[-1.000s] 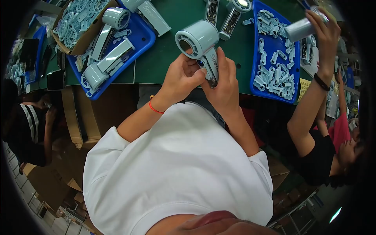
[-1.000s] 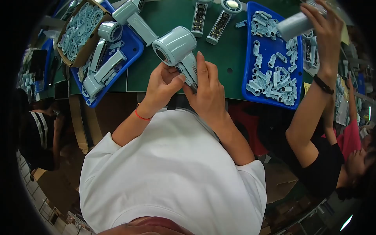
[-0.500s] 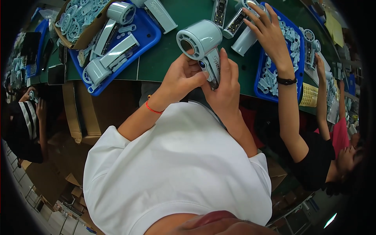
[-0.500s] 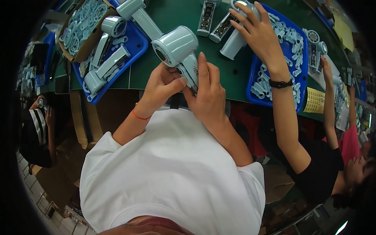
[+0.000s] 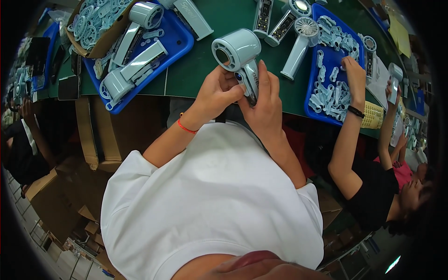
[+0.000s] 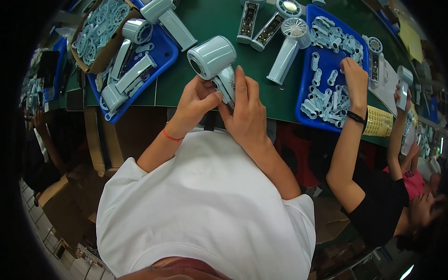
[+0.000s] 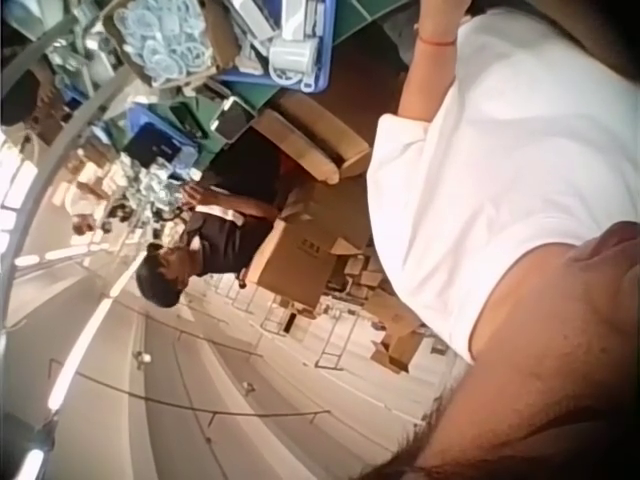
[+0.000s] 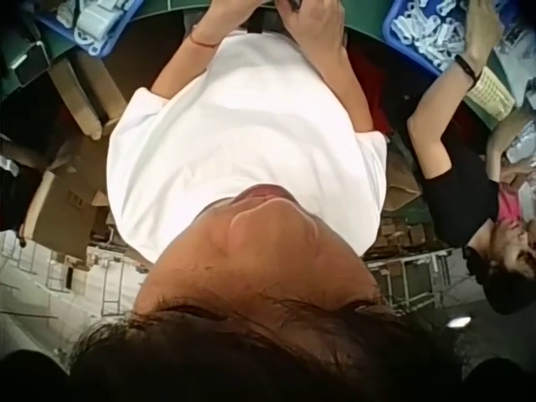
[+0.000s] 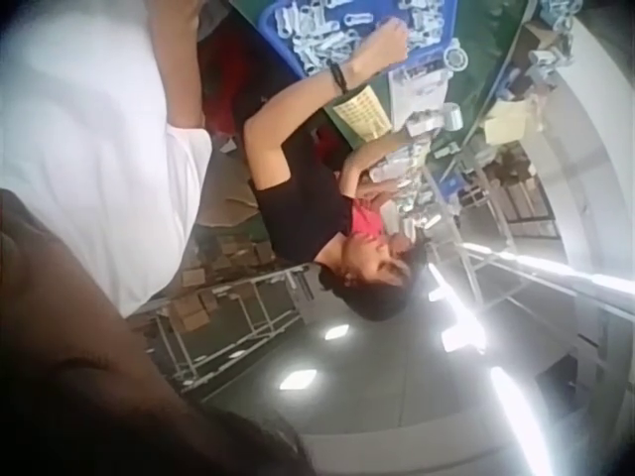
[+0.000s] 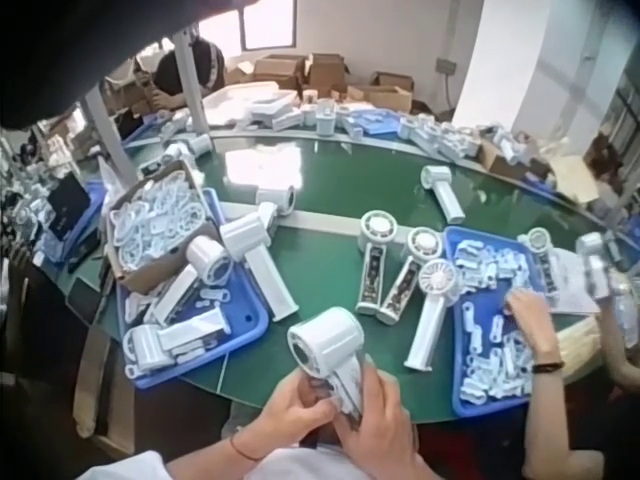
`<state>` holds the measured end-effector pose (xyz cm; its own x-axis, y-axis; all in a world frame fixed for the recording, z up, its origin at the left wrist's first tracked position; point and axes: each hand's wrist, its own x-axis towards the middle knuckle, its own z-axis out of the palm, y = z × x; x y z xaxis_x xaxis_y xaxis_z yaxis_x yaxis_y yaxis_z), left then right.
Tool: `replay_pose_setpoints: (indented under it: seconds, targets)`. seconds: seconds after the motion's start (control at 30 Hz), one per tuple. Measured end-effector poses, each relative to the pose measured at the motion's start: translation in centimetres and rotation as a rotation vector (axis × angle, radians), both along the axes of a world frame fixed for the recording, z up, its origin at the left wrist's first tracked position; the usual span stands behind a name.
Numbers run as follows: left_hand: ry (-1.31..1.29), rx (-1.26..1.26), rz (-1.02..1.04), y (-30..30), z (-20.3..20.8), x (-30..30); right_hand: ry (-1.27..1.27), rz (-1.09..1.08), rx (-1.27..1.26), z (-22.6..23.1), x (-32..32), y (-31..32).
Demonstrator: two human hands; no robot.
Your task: Assembling components of handheld electric fans on a production line.
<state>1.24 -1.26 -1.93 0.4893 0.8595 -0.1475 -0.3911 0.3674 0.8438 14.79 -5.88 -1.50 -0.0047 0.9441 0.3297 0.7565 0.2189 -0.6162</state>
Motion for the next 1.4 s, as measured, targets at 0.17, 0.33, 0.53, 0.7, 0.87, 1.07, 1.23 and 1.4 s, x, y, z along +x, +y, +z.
replay_pose_setpoints:
  seconds: [0.17, 0.33, 0.53, 0.7, 0.87, 1.07, 1.23, 1.4]
  targets:
    - [0.018, 0.04, 0.033, -0.3, -0.7, 0.5, 0.059, 0.039, 0.026, -0.2, 0.0, 0.1]
    - [0.144, 0.122, 0.029, -0.1, -0.6, 0.5, 0.112, 0.04, -0.053, -0.6, 0.0, -0.1]
    - [0.405, 0.353, 0.022, 0.2, 1.5, 0.7, 0.061, -0.001, 0.043, -1.3, -0.5, -0.1]
    - [0.693, 0.966, -0.006, 1.1, 0.8, -0.1, 1.11, 0.219, -0.33, -1.9, -1.0, 0.3]
    - [0.702, 0.743, -0.238, 1.4, 3.3, -0.7, 1.017, 0.262, -0.449, -3.5, 0.1, -0.3]
    - [0.91, 0.785, -0.271, 1.9, 2.2, -1.6, 0.335, 0.256, -0.622, 0.8, 2.8, -0.4]
    - [1.048, 1.261, -0.163, 1.9, 0.9, -1.7, -0.527, 0.262, 0.112, 4.4, 3.6, 0.8]
    - [1.124, 1.266, 0.191, -0.1, -1.7, -1.5, -0.62, 0.399, -0.032, 2.1, 3.6, 2.8]
